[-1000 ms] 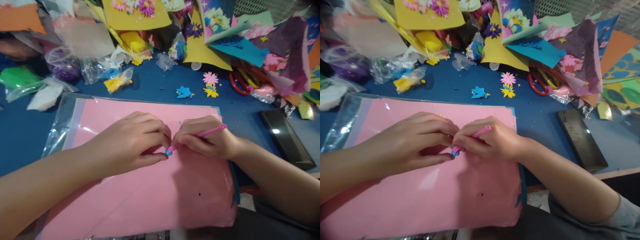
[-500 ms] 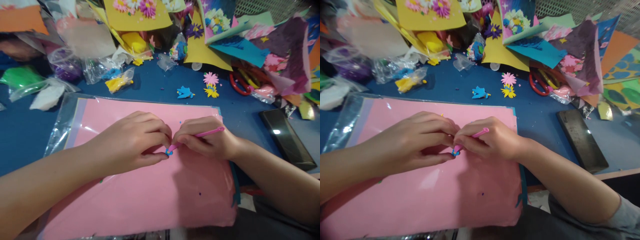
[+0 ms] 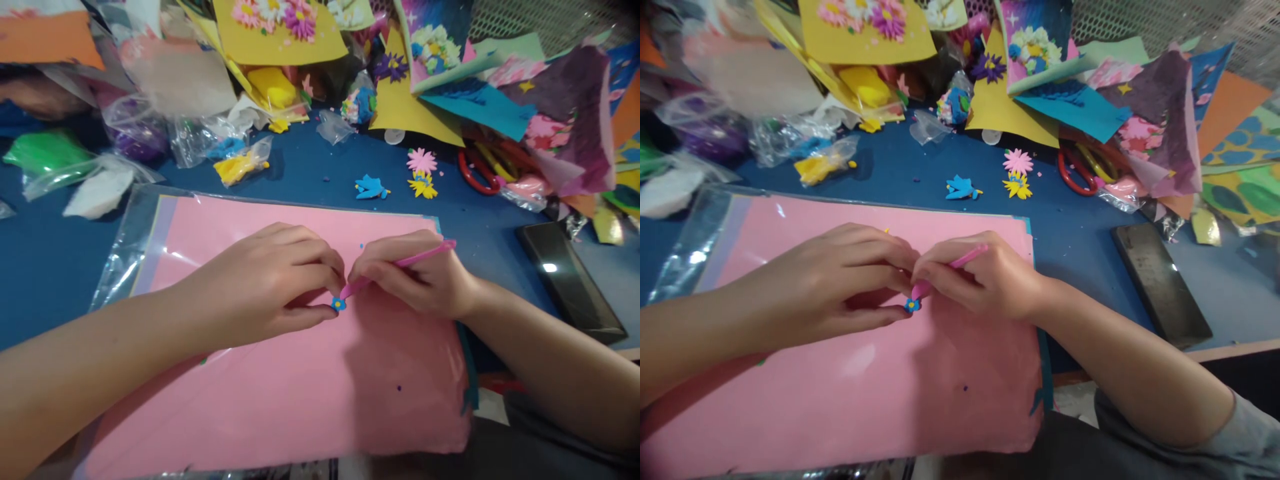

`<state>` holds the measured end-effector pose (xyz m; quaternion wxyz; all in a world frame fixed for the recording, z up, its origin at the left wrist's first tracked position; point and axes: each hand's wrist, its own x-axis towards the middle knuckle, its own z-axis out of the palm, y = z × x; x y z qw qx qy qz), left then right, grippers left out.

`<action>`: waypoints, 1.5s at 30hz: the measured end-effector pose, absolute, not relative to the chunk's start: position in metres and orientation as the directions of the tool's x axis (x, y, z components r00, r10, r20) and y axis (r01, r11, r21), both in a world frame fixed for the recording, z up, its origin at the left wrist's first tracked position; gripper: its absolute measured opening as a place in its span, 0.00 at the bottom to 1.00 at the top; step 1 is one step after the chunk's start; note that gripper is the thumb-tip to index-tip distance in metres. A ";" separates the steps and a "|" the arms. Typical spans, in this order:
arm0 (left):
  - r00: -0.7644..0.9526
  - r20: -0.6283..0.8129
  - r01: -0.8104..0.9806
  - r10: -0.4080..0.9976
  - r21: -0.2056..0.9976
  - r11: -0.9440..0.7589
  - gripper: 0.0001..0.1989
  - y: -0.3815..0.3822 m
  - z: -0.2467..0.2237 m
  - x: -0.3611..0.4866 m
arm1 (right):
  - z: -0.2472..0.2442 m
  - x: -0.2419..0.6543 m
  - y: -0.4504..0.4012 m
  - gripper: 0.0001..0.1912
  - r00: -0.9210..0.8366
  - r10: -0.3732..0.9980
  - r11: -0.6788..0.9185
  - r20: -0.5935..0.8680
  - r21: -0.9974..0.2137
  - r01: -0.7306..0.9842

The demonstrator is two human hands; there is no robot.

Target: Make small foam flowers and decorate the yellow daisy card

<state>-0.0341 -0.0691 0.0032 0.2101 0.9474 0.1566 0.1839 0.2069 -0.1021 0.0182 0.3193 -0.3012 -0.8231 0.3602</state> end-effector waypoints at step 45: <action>0.899 0.277 0.160 0.339 0.513 -0.844 0.09 -0.065 0.009 -0.032 | 0.013 0.214 -0.115 0.15 -0.764 0.602 0.790 0.231 -0.312 0.528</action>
